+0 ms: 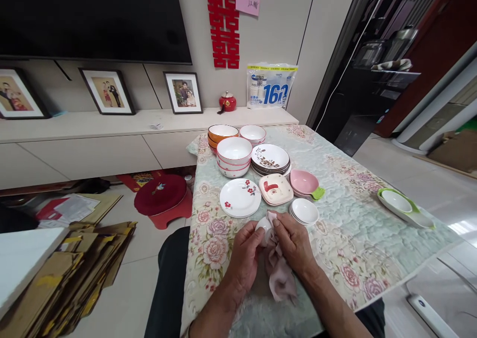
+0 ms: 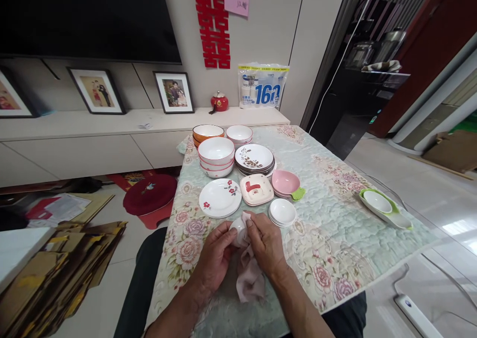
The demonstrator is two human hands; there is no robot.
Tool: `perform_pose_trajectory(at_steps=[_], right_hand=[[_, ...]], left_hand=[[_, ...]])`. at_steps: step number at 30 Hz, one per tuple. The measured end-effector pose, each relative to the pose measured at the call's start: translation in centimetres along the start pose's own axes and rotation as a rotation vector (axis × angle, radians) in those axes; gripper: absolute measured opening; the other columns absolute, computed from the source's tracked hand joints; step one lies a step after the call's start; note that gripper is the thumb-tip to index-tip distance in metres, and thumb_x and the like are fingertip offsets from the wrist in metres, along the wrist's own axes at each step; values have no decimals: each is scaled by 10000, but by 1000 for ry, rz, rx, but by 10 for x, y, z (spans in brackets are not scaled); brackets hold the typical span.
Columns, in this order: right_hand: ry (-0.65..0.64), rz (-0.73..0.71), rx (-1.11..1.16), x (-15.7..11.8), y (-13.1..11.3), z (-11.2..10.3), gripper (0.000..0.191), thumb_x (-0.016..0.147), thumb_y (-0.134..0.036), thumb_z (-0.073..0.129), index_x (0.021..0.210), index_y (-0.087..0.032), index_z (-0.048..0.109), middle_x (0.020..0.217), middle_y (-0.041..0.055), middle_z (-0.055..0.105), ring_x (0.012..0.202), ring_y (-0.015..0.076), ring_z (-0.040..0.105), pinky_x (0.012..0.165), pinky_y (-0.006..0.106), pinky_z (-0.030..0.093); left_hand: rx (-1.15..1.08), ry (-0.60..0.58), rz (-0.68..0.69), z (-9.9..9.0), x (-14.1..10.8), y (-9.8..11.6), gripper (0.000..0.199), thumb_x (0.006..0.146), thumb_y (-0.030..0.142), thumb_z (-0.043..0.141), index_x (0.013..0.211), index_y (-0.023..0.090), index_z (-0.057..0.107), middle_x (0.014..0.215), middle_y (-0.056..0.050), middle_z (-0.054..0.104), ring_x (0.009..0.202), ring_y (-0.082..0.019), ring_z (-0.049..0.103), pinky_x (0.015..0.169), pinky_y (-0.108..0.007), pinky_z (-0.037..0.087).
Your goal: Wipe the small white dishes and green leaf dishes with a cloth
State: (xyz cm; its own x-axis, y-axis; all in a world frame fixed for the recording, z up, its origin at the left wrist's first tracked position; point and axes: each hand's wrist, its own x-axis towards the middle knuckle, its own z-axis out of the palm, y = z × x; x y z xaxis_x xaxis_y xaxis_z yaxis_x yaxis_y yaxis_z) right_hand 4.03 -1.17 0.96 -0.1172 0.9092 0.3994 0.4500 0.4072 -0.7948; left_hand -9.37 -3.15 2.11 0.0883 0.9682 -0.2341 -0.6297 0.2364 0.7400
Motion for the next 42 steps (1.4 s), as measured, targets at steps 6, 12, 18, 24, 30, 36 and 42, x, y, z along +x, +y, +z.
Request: perform_pose_trajectory(at_steps=[6,12,18,24,30,36,42], right_hand=[[-39,-220,-50,-1,-3,2,331,989,-251,477,1252,-209,672,1257,131,636,1147,226,619,975,343,500],[12,116,132,3,2,-1,341,1011,-370,445,1109,-188,716,970,64,715,897,204,658,790,303,529],[24,25,12,3,2,2,347,1011,-353,434,1085,-166,716,1015,90,704,966,222,649,859,335,521],[-6,-148,-5,-3,-3,5,344,990,-287,473,1267,-218,665,1243,112,651,1156,231,611,1013,367,481],[45,271,343,5,1,1,454,956,-506,507,1177,-172,723,1009,82,753,937,261,686,813,360,554],[50,195,268,1,2,-3,368,911,-469,609,1099,-196,768,924,67,744,853,228,670,754,325,540],[2,-72,49,0,2,-2,308,990,-318,498,1180,-222,721,985,82,707,926,214,657,822,336,533]], left_hand=[[174,-45,104,-8,0,-9,163,781,313,727,793,166,658,723,13,601,683,-124,501,653,-239,418],[227,-89,87,-8,-1,-8,168,778,311,722,813,152,683,692,9,596,677,-130,491,658,-247,409],[162,-37,97,-6,1,-9,174,762,319,727,799,167,649,719,8,610,698,-138,501,678,-253,420],[380,-37,147,-15,2,-14,176,813,325,693,759,167,637,693,22,554,666,-124,444,627,-239,381],[42,-102,89,-4,-2,-8,177,749,306,761,832,167,690,717,8,614,725,-137,519,724,-256,433],[-12,-17,30,2,-3,1,197,705,320,770,789,165,683,727,5,630,708,-136,523,659,-235,423],[271,-59,142,-10,-1,-5,149,800,312,681,811,163,691,718,2,608,708,-152,516,676,-258,420]])
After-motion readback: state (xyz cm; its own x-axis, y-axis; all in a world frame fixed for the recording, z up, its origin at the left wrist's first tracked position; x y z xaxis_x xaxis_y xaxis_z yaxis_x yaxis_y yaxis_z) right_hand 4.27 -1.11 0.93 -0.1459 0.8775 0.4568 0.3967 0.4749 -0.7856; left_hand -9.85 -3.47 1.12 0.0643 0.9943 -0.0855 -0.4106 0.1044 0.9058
